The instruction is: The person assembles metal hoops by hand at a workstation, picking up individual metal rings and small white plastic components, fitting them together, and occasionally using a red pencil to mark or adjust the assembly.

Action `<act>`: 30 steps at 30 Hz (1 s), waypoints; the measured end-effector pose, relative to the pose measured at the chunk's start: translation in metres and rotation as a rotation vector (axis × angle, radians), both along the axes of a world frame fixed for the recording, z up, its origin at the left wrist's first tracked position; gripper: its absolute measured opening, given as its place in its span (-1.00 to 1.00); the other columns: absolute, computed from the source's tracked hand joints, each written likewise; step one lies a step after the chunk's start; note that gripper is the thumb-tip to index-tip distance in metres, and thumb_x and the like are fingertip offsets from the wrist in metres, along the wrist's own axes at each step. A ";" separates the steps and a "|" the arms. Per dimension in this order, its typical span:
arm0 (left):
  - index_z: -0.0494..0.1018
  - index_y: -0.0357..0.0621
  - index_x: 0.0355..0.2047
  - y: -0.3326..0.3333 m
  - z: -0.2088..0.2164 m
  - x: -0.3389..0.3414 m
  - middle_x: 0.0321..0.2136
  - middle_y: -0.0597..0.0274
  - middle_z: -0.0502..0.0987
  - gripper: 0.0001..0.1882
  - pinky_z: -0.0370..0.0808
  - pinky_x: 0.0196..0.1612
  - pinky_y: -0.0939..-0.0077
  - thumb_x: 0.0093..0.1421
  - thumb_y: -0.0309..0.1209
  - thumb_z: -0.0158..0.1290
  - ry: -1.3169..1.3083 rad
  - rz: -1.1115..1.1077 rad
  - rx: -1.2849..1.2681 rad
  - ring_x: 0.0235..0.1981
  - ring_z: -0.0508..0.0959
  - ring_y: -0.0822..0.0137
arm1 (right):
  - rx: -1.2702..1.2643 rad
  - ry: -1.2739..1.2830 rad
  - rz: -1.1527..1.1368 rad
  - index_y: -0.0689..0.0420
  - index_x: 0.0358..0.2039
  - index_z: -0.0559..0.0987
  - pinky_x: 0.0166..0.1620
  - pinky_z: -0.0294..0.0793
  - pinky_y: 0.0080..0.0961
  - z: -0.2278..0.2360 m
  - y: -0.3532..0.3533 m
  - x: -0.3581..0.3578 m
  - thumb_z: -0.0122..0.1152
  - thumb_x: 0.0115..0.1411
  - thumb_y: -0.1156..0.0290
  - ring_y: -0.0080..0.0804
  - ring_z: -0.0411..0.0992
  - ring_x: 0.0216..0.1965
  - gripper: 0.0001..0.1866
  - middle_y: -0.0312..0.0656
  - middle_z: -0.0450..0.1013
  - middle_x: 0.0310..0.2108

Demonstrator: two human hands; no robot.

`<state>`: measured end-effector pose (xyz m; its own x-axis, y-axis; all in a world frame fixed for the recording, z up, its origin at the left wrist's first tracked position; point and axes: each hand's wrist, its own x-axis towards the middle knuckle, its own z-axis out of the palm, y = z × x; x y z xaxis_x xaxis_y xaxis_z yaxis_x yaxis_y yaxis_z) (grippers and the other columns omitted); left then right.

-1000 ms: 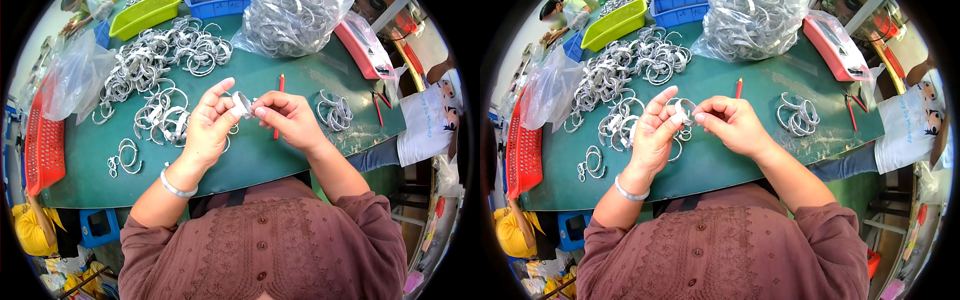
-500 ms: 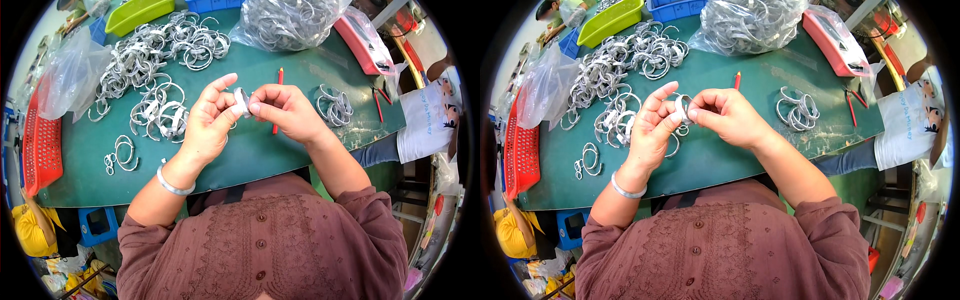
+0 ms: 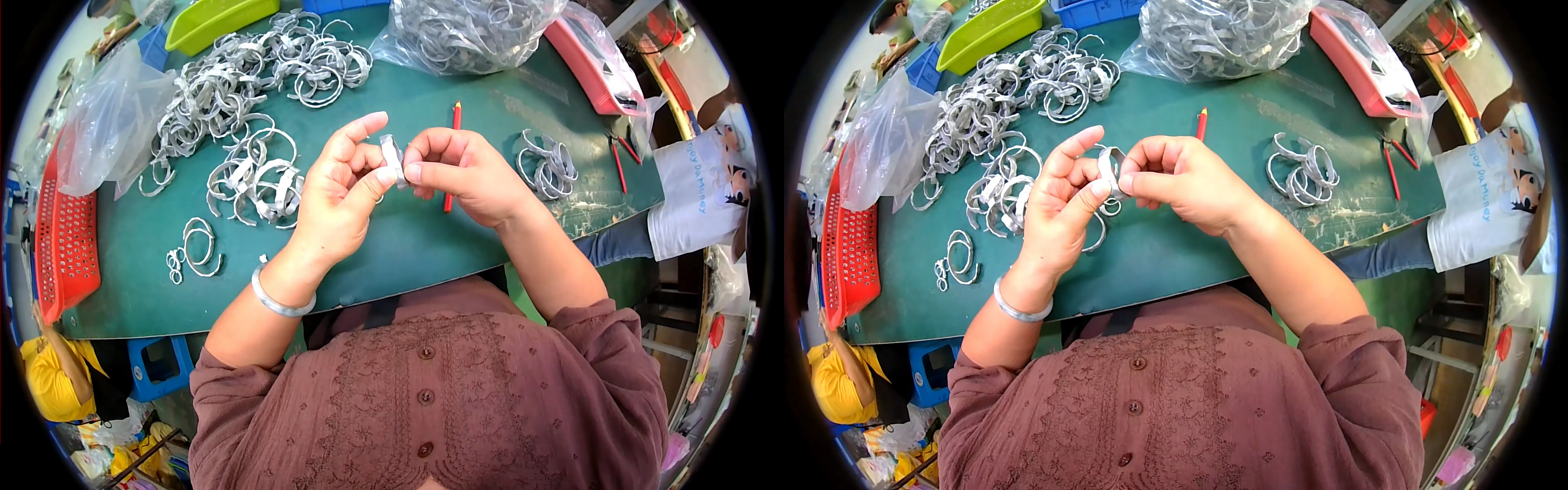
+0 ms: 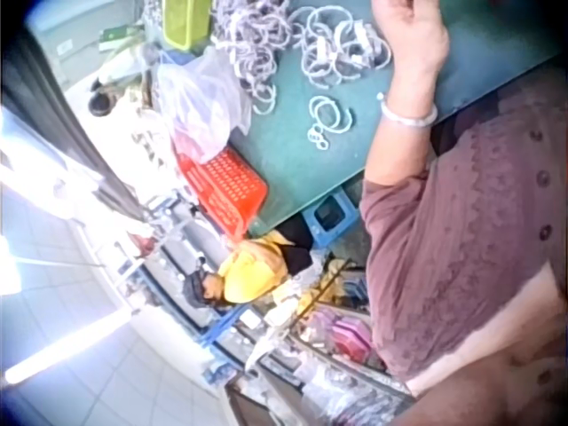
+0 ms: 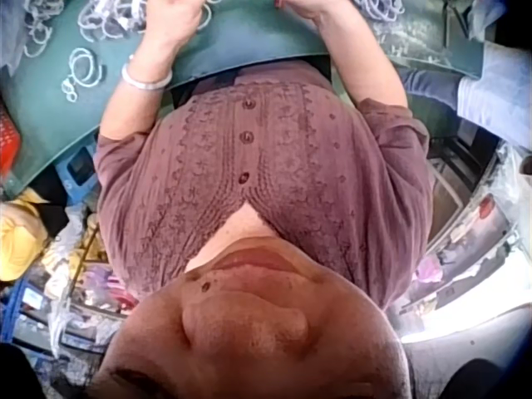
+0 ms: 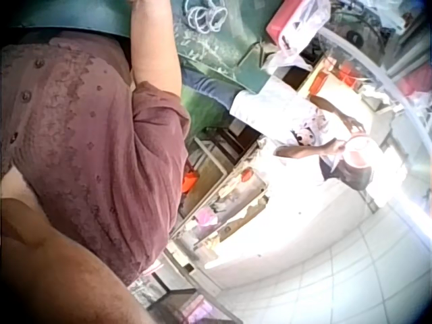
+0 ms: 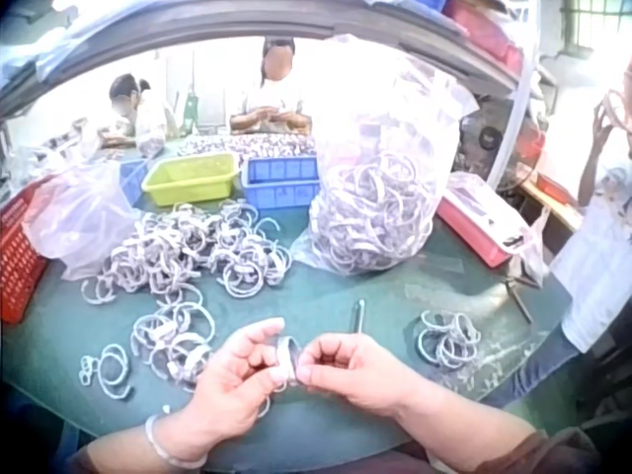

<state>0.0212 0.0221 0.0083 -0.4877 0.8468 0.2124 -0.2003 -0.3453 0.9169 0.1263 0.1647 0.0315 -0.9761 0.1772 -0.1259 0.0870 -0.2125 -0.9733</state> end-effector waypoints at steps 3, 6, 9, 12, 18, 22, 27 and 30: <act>0.10 -0.26 0.06 0.000 0.001 0.000 -0.36 0.27 0.45 -0.49 0.33 -0.16 0.64 0.09 -0.58 -0.04 0.007 -0.005 0.001 -0.31 0.42 0.51 | -0.038 0.005 0.000 0.14 -0.45 0.46 -0.37 0.30 -0.71 -0.002 0.000 0.000 0.16 0.03 0.42 -0.65 0.31 -0.48 -0.90 -0.36 0.39 -0.48; 0.10 -0.26 0.06 0.000 0.001 0.000 -0.36 0.27 0.45 -0.49 0.33 -0.16 0.64 0.09 -0.58 -0.04 0.019 -0.011 0.006 -0.31 0.41 0.52 | -0.063 0.004 -0.002 0.13 -0.47 0.46 -0.39 0.28 -0.72 -0.001 -0.001 0.000 0.16 0.02 0.42 -0.67 0.30 -0.49 -0.91 -0.38 0.38 -0.49; 0.10 -0.27 0.06 0.000 0.001 0.001 -0.36 0.27 0.45 -0.49 0.32 -0.16 0.65 0.09 -0.59 -0.05 0.028 -0.009 0.006 -0.31 0.41 0.52 | -0.061 -0.003 -0.019 0.10 -0.50 0.46 -0.43 0.26 -0.72 0.001 -0.003 0.000 0.17 0.00 0.41 -0.68 0.27 -0.51 -0.91 -0.39 0.37 -0.52; 0.10 -0.27 0.06 0.000 0.001 0.001 -0.36 0.27 0.45 -0.50 0.32 -0.16 0.65 0.09 -0.58 -0.05 0.036 -0.004 0.000 -0.31 0.41 0.52 | -0.058 -0.012 -0.024 0.10 -0.49 0.45 -0.43 0.25 -0.72 0.001 -0.004 0.000 0.17 -0.01 0.40 -0.68 0.27 -0.51 -0.90 -0.39 0.37 -0.53; 0.10 -0.28 0.06 0.000 0.000 0.001 -0.36 0.27 0.45 -0.49 0.32 -0.16 0.65 0.09 -0.58 -0.04 0.046 -0.010 -0.012 -0.31 0.41 0.52 | -0.079 -0.032 -0.034 0.11 -0.49 0.44 -0.43 0.25 -0.72 0.001 -0.005 0.000 0.18 -0.02 0.40 -0.67 0.27 -0.52 -0.89 -0.39 0.36 -0.54; 0.10 -0.28 0.06 0.000 0.000 0.001 -0.36 0.27 0.45 -0.50 0.32 -0.17 0.65 0.09 -0.58 -0.04 0.039 -0.018 -0.009 -0.32 0.41 0.52 | -0.080 -0.035 -0.035 0.11 -0.50 0.44 -0.44 0.25 -0.72 0.001 -0.005 0.000 0.17 -0.03 0.41 -0.66 0.27 -0.53 -0.89 -0.39 0.35 -0.55; 0.11 -0.27 0.05 0.001 0.000 0.002 -0.37 0.28 0.44 -0.50 0.32 -0.19 0.66 0.09 -0.57 -0.04 0.005 -0.020 -0.023 -0.32 0.41 0.52 | -0.046 -0.045 -0.050 0.13 -0.50 0.44 -0.44 0.25 -0.73 0.000 -0.006 -0.001 0.16 -0.02 0.41 -0.68 0.26 -0.53 -0.89 -0.39 0.34 -0.57; 0.12 -0.25 0.06 0.002 -0.001 -0.001 -0.38 0.31 0.43 -0.51 0.32 -0.20 0.67 0.10 -0.54 -0.03 -0.072 -0.029 -0.007 -0.33 0.40 0.53 | 0.060 -0.013 -0.118 0.15 -0.49 0.45 -0.44 0.25 -0.75 0.001 -0.008 0.000 0.15 -0.01 0.43 -0.68 0.26 -0.53 -0.90 -0.39 0.35 -0.56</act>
